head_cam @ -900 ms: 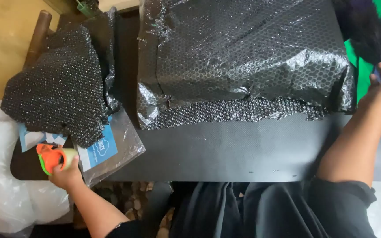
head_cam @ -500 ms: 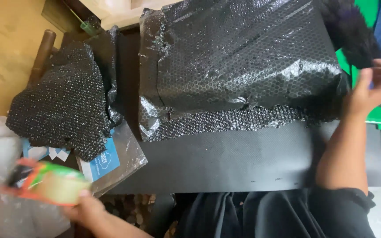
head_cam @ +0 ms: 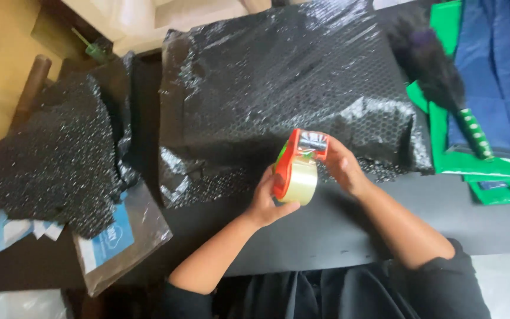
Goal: The person wraps a rectangular object in black bubble wrap and secures it with clear packing tape using a handheld dispenser. They smooth the wrap, apply tape strips, and fold the edges to seal the package.
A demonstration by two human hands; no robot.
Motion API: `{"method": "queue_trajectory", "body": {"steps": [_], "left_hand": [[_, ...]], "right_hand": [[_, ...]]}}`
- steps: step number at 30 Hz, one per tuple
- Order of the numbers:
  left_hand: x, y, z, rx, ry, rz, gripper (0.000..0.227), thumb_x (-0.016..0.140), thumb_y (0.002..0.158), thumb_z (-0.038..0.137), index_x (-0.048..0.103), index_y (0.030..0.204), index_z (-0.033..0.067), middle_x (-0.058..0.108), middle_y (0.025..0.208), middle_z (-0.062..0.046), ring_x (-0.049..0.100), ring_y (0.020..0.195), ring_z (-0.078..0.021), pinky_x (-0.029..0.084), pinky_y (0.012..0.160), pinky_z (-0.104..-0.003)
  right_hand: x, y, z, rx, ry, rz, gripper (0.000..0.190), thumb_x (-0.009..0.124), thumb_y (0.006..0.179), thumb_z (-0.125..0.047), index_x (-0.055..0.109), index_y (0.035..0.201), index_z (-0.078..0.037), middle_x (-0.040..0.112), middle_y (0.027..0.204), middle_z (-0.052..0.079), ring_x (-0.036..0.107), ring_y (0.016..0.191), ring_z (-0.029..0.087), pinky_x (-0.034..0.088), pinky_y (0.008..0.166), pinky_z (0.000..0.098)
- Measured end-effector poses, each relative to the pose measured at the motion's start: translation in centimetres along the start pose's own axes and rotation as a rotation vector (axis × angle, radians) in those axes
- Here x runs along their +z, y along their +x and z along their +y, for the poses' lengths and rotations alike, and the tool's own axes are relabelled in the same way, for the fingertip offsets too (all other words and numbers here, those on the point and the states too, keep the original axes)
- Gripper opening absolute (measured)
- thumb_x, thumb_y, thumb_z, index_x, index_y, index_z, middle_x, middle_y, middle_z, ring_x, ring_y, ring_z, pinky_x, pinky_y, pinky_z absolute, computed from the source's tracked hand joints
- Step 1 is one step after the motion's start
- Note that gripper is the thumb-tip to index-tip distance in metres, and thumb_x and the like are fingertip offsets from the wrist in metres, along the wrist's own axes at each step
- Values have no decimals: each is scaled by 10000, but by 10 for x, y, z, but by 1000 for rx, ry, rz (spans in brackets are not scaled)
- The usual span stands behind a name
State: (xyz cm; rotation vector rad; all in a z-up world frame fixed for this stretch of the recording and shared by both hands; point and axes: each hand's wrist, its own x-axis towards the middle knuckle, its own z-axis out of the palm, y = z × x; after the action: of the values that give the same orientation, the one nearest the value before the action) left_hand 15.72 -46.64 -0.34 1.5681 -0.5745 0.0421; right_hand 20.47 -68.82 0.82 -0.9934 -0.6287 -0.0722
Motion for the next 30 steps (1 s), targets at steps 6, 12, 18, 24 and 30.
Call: {"method": "queue_trajectory", "body": {"steps": [6,12,18,24,30], "left_hand": [[18,11,-11,76,599,12,1069,857,641,551,463,1489,32,440,1454,-182,515,1362,-342,436,1147,-418],[17,17,-9,49,597,-69,1013,818,718,560,489,1474,-27,364,1523,-286,421,1422,-451,362,1195,-483],[17,15,-14,134,611,-63,982,862,674,568,561,1427,14,387,1527,-224,469,1408,-377,385,1182,-432],[18,16,-18,172,622,-35,968,863,688,564,566,1416,0,410,1491,-239,481,1389,-388,392,1173,-443],[16,14,-21,190,613,-36,954,858,688,563,579,1405,0,410,1497,-252,488,1383,-406,408,1160,-464]], "right_hand": [[-23,4,-11,160,-244,53,704,548,976,-480,580,1397,83,706,1190,208,662,1043,217,558,890,390],[-22,7,-20,231,-302,40,638,666,916,-422,636,1316,74,744,1054,218,698,937,244,618,798,431],[-17,14,-47,134,-515,65,632,703,872,-481,708,1239,33,771,1045,189,728,970,258,600,857,456],[-31,12,-64,-219,-842,106,589,830,819,-422,720,1157,47,739,1045,165,680,1060,371,517,992,479],[-19,12,-56,-340,-932,129,526,952,741,-318,742,1083,20,705,999,148,669,991,377,517,963,511]]}}
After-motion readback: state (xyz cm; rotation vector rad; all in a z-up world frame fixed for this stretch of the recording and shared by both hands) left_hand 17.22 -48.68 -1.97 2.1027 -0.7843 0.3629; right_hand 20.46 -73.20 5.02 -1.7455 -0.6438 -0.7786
